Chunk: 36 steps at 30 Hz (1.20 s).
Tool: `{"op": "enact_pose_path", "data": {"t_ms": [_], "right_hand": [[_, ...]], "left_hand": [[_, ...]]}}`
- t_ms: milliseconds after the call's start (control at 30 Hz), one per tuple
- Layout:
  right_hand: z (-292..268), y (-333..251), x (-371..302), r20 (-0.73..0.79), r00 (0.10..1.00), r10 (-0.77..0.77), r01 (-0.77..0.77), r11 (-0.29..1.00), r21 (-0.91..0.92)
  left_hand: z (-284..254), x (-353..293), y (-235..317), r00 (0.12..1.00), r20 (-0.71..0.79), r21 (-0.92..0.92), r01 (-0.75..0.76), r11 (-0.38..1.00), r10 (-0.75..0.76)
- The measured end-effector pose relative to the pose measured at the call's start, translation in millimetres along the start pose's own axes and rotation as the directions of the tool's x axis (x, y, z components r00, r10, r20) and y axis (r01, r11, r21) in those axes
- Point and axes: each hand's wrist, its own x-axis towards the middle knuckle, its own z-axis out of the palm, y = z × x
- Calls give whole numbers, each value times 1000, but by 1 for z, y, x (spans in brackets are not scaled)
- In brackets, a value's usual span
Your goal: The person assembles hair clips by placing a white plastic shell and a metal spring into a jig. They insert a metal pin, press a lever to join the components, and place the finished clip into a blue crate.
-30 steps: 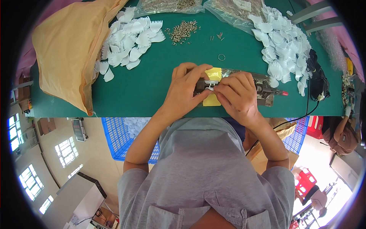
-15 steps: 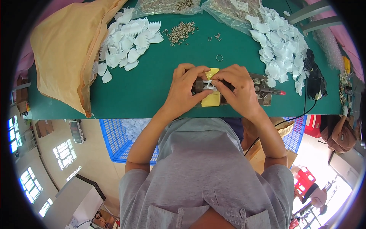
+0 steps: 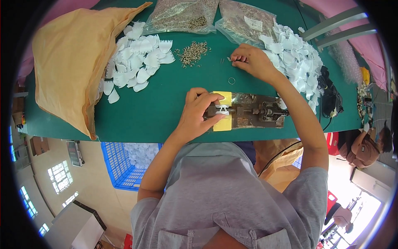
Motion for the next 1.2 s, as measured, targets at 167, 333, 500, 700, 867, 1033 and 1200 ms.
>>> {"op": "enact_pose_path", "data": {"t_ms": [167,333,500,700,867,1033,1200], "right_hand": [[0,-1,6,166,979,-120,165,941,-296],[-8,-42,-29,181,974,138,-181,952,247],[8,-92,-84,21,992,123,-121,908,400],[35,-110,-109,-270,962,-49,95,983,160],[45,-111,-118,-343,939,-29,64,994,91],[50,-111,-121,-377,925,-55,70,997,26],[42,-118,-121,-392,920,23,-4,999,49]], "left_hand": [[0,1,-1,1000,8,7,-9,1000,9],[-1,-1,-2,1000,-22,15,12,1000,-11],[0,-1,-3,1000,-9,26,28,999,-28],[2,-1,-5,1000,-21,39,18,999,-18],[1,-1,-2,1000,-24,41,5,999,-4],[0,1,-3,1000,-12,50,-6,999,7],[-1,2,-3,999,-34,51,-15,999,17]]}}
